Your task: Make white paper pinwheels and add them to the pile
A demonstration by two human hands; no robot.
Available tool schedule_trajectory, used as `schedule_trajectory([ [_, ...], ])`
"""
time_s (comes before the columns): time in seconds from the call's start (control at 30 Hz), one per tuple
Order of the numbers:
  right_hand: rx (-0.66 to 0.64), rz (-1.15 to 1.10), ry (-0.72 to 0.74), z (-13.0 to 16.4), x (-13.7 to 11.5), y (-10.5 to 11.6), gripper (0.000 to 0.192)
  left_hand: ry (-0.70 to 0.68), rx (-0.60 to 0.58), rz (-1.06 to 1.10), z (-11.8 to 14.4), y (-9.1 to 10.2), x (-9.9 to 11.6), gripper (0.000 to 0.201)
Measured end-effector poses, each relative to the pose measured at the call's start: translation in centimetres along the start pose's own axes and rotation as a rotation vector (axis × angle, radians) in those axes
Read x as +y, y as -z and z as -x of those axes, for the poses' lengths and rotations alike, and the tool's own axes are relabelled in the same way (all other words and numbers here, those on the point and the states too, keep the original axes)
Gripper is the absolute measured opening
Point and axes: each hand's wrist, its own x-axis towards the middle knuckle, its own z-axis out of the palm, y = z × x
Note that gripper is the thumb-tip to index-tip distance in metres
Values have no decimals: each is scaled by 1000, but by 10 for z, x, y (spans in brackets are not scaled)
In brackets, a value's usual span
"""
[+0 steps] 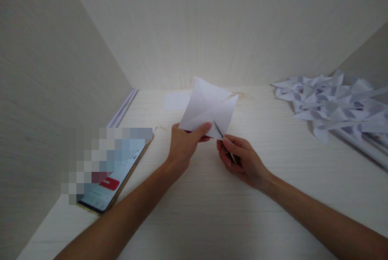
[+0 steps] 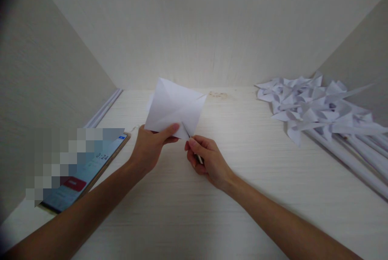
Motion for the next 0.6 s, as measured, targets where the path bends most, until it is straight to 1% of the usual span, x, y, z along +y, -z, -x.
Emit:
schedule_trajectory([
  [0.6, 49, 0, 23, 0, -1, -1, 24, 53, -31, -21, 6, -3, -1, 27],
])
